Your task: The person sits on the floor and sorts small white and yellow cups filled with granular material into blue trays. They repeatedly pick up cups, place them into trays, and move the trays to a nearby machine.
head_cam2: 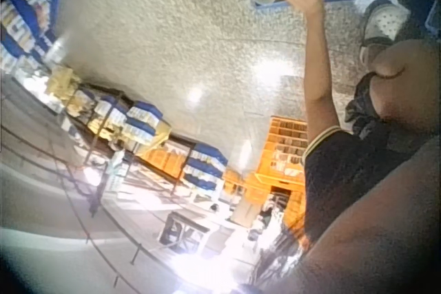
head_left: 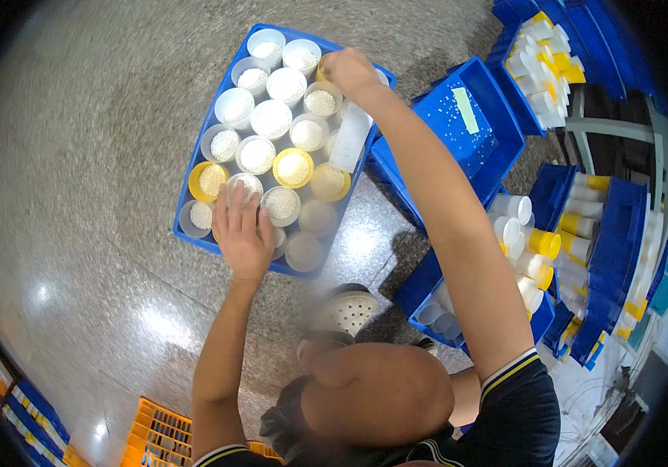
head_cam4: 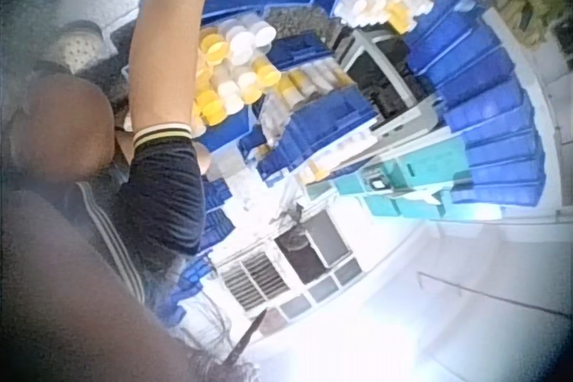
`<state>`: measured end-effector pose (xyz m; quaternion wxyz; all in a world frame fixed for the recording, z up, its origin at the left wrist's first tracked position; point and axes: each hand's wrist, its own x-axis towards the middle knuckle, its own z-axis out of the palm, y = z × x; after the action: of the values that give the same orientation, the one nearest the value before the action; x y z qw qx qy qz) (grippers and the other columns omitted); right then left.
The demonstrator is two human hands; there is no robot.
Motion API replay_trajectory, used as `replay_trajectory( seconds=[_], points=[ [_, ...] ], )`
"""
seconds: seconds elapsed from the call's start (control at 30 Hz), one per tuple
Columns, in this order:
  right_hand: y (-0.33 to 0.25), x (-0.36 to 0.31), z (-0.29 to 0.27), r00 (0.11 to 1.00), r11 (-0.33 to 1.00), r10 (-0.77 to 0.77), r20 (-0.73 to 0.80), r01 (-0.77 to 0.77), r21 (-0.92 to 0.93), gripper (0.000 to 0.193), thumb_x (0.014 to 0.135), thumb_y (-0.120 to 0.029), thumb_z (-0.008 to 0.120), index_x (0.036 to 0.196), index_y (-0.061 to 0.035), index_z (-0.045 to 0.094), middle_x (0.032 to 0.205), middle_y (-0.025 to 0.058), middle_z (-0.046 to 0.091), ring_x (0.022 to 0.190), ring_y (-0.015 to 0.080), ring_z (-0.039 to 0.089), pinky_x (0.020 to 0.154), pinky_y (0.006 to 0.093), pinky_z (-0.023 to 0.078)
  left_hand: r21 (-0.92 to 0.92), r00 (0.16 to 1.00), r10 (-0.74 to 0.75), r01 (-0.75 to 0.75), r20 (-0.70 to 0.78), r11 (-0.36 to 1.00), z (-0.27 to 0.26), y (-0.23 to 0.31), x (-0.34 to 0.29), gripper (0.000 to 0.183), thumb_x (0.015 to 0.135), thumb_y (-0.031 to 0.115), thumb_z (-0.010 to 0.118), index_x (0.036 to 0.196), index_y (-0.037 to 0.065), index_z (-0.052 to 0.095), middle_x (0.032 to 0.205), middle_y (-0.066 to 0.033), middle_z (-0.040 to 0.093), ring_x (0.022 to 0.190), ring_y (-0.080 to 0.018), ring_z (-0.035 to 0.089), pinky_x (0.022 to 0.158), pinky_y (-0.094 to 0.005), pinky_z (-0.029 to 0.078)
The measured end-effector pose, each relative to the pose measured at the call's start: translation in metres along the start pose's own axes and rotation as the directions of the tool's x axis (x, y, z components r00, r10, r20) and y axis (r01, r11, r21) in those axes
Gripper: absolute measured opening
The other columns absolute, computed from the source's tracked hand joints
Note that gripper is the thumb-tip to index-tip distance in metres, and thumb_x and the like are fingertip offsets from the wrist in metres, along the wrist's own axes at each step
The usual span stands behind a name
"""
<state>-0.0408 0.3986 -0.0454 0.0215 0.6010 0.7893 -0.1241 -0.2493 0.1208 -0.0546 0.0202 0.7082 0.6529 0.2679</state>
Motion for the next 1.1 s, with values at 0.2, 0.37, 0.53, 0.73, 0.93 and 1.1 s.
replay_trajectory(
  seconds=[0.2, 0.37, 0.53, 0.73, 0.93, 1.1],
  points=[
    [0.012, -0.005, 0.002, 0.999, 0.993, -0.052, -0.010, 0.052, 0.110, 0.022, 0.092, -0.014, 0.064, 0.111, -0.0141, 0.075, 0.104, 0.0155, 0.073, 0.089, 0.0299, 0.072, 0.083, 0.0406, 0.059, -0.005, 1.000, 0.001, -0.001, -0.012, 1.000, 0.000, -0.001, -0.001, 0.025, 0.090, 0.015, 0.064, 0.113, 0.005, 0.069, 0.136, -0.0125, 0.060, 0.132, -0.0390, 0.050, 0.105, -0.0476, 0.039],
    [0.017, -0.011, 0.005, 0.987, 0.995, -0.084, -0.135, 0.091, 0.044, 0.022, 0.091, -0.016, 0.065, 0.109, -0.0122, 0.075, 0.098, 0.0171, 0.073, 0.082, 0.0304, 0.072, 0.081, 0.0402, 0.059, -0.009, 0.999, 0.014, -0.014, -0.035, 1.000, 0.002, -0.002, -0.003, 0.023, 0.090, 0.015, 0.064, 0.110, 0.005, 0.069, 0.135, -0.0131, 0.060, 0.130, -0.0392, 0.052, 0.103, -0.0471, 0.040],
    [0.033, -0.014, 0.002, 0.959, 0.931, -0.106, -0.264, 0.188, 0.311, 0.021, 0.092, -0.013, 0.065, 0.109, -0.0081, 0.075, 0.095, 0.0145, 0.075, 0.082, 0.0254, 0.073, 0.079, 0.0360, 0.059, -0.050, 1.000, -0.012, 0.012, -0.016, 0.999, 0.002, -0.002, -0.005, 0.020, 0.094, 0.014, 0.062, 0.111, 0.006, 0.068, 0.141, -0.0104, 0.057, 0.135, -0.0367, 0.047, 0.107, -0.0477, 0.036],
    [0.041, -0.031, -0.011, 0.963, -0.121, 0.246, 0.112, -0.085, 0.989, 0.019, 0.097, -0.014, 0.060, 0.100, 0.0015, 0.072, 0.079, 0.0043, 0.067, 0.071, 0.0166, 0.064, 0.073, 0.0294, 0.056, -0.058, 1.000, -0.022, 0.021, -0.002, 0.998, 0.001, -0.001, -0.005, 0.019, 0.093, 0.013, 0.062, 0.109, 0.005, 0.068, 0.139, -0.0108, 0.058, 0.133, -0.0364, 0.047, 0.108, -0.0479, 0.035],
    [0.021, -0.055, -0.022, 0.945, 0.258, 0.169, 0.280, -0.317, 0.913, 0.019, 0.094, -0.019, 0.062, 0.093, -0.0034, 0.073, 0.074, 0.0034, 0.066, 0.066, 0.0189, 0.063, 0.070, 0.0307, 0.057, -0.064, 0.999, -0.045, 0.045, 0.005, 0.997, 0.000, 0.001, -0.004, 0.021, 0.092, 0.012, 0.063, 0.110, 0.005, 0.067, 0.137, -0.0113, 0.058, 0.133, -0.0368, 0.046, 0.110, -0.0483, 0.034],
    [-0.021, -0.055, -0.006, 0.996, 0.995, -0.093, -0.015, 0.093, 0.034, 0.017, 0.087, -0.022, 0.063, 0.090, -0.0126, 0.077, 0.099, 0.0103, 0.076, 0.092, 0.0273, 0.074, 0.075, 0.0402, 0.059, -0.047, 0.999, -0.022, 0.020, -0.030, 0.999, 0.000, 0.000, -0.002, 0.022, 0.089, 0.012, 0.064, 0.109, 0.005, 0.067, 0.134, -0.0126, 0.059, 0.129, -0.0374, 0.050, 0.105, -0.0476, 0.038]
  ],
)
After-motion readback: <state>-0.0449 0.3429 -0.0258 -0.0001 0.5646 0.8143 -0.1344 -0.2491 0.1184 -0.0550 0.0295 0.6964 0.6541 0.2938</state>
